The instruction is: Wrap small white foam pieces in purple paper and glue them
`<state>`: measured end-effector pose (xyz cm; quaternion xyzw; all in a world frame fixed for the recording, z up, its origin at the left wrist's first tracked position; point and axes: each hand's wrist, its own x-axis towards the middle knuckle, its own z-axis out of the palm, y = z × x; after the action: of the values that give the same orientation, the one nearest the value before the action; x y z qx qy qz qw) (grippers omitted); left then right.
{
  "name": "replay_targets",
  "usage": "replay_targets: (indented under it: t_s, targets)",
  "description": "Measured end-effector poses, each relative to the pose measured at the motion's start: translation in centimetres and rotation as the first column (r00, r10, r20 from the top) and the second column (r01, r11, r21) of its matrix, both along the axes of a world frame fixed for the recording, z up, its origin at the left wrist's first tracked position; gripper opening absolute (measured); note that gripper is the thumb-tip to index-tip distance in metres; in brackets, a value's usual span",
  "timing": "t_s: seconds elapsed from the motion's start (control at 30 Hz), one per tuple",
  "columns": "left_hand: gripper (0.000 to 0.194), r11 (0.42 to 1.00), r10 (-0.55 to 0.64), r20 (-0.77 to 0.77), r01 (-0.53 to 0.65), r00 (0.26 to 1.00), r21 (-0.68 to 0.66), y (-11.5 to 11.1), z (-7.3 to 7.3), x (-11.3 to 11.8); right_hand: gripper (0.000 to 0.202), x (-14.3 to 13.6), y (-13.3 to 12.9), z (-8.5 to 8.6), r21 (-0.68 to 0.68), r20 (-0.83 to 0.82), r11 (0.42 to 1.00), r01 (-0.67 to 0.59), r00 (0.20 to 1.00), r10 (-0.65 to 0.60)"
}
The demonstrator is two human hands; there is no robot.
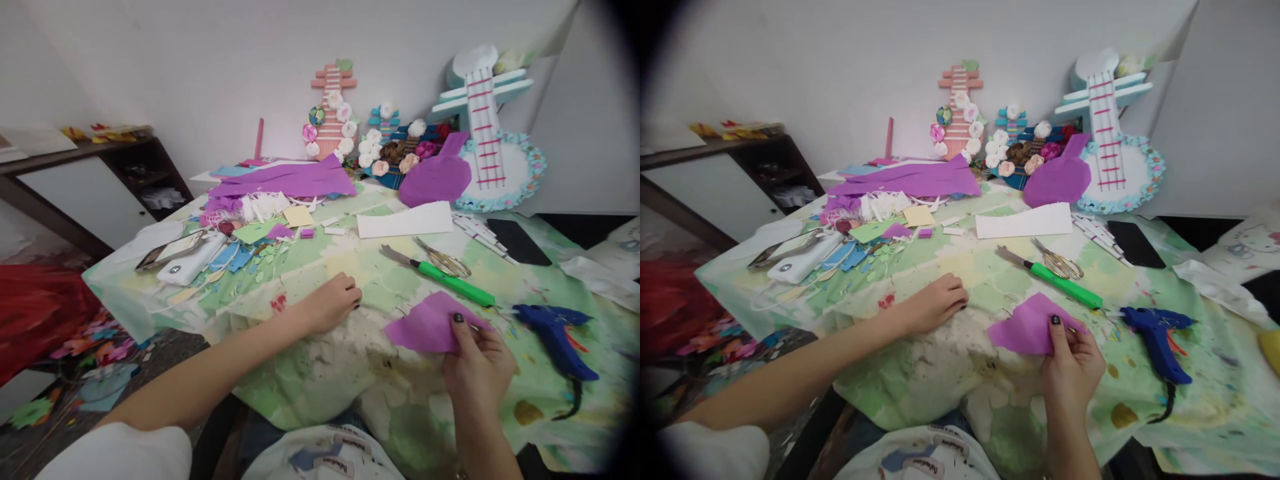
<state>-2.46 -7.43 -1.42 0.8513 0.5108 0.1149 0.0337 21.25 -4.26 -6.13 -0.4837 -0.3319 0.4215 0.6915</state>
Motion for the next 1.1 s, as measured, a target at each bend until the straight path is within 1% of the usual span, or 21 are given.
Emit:
replay_targets:
  t_s: [0.03, 0.1, 0.13, 0.2, 0.3, 0.43, 0.5, 0.57, 0.63, 0.7, 0.77, 0.83, 0.9, 0.97, 1.0, 1.07, 1.1]
  targets:
    - [0.022, 1.0, -0.015, 0.006, 0.015, 1.0, -0.009, -0.1, -0.1, -0.1, 0.03, 0.0, -0.1, 0.0, -0.004, 0.015, 1.0, 0.002, 1.0, -0.002]
    - [0.02, 0.998, -0.069, -0.031, 0.069, 0.997, -0.001, -0.4, -0.2, -0.3, 0.031, 0.0, -0.1, -0.1, -0.008, 0.032, 1.0, -0.003, 0.999, 0.003]
    - [0.018, 0.995, -0.097, -0.071, 0.098, 0.993, 0.014, -0.6, -0.3, -0.4, 0.031, 0.1, -0.1, -0.1, -0.008, 0.036, 1.0, -0.009, 0.999, 0.009]
    - [0.016, 0.99, -0.117, -0.161, 0.128, 0.98, 0.057, -0.8, -0.5, -0.3, 0.032, 0.1, -0.1, -0.2, -0.01, 0.042, 1.0, -0.021, 0.999, 0.021]
    - [0.013, 0.989, -0.091, -0.258, 0.117, 0.962, 0.087, -0.7, -0.9, 0.0, 0.032, 0.2, -0.1, -0.3, -0.025, 0.101, 0.998, -0.057, 0.993, 0.059]
    - [0.012, 0.994, -0.091, -0.292, 0.102, 0.952, 0.023, -0.4, -0.9, 0.5, 0.036, 0.2, -0.1, -0.1, -0.059, 0.142, 0.997, -0.041, 0.989, 0.049]
    - [0.011, 0.997, -0.071, -0.271, 0.07, 0.96, -0.012, -0.5, -0.7, 0.2, 0.037, 0.3, -0.1, -0.1, -0.075, 0.147, 0.997, -0.03, 0.988, 0.041]
    - [0.012, 0.999, -0.013, -0.251, 0.005, 0.968, -0.033, -0.7, -0.4, -0.7, 0.038, 0.3, -0.1, -0.1, -0.083, 0.147, 0.996, -0.033, 0.988, 0.045]
    - [0.013, 0.997, 0.072, -0.244, -0.08, 0.967, -0.022, -0.7, -0.2, -2.1, 0.039, 0.2, -0.1, 0.0, -0.084, 0.138, 0.996, -0.039, 0.989, 0.05]
    - [0.012, 0.983, 0.181, -0.234, -0.183, 0.955, 0.013, -0.3, -0.1, -3.9, 0.038, 0.2, -0.3, 0.2, -0.072, 0.178, 0.997, -0.028, 0.983, 0.04]
    - [0.016, 0.958, 0.288, -0.207, -0.282, 0.935, 0.061, 0.6, 0.0, -5.8, 0.035, 0.1, -0.4, 0.5, -0.071, 0.256, 0.997, -0.012, 0.966, 0.03]
    - [0.017, 0.929, 0.367, -0.169, -0.354, 0.915, 0.106, 2.0, 0.1, -7.5, 0.032, 0.1, -0.3, 0.8, -0.111, 0.303, 0.994, -0.009, 0.952, 0.042]
    - [0.018, 0.895, 0.438, -0.115, -0.421, 0.892, 0.147, 3.8, 0.3, -9.0, 0.03, 0.2, 0.0, 1.1, -0.169, 0.243, 0.984, -0.056, 0.965, 0.097]
    - [0.019, 0.863, 0.487, -0.051, -0.472, 0.872, 0.18, 5.7, 0.4, -10.2, 0.03, 0.3, 0.4, 1.9, -0.209, 0.13, 0.962, -0.175, 0.97, 0.205]
    - [0.019, 0.85, 0.504, -0.02, -0.491, 0.864, 0.192, 6.6, 0.4, -10.7, 0.03, 0.2, 0.6, 2.6, -0.212, 0.079, 0.945, -0.25, 0.959, 0.271]
    - [0.018, 0.83, 0.523, 0.04, -0.519, 0.851, 0.206, 8.4, 0.5, -11.5, 0.031, 0.0, 1.1, 4.3, -0.194, 0.015, 0.901, -0.388, 0.917, 0.398]
    - [0.018, 0.827, 0.522, 0.064, -0.523, 0.851, 0.208, 9.2, 0.5, -11.7, 0.03, -0.3, 1.4, 5.3, -0.171, -0.007, 0.886, -0.432, 0.899, 0.437]
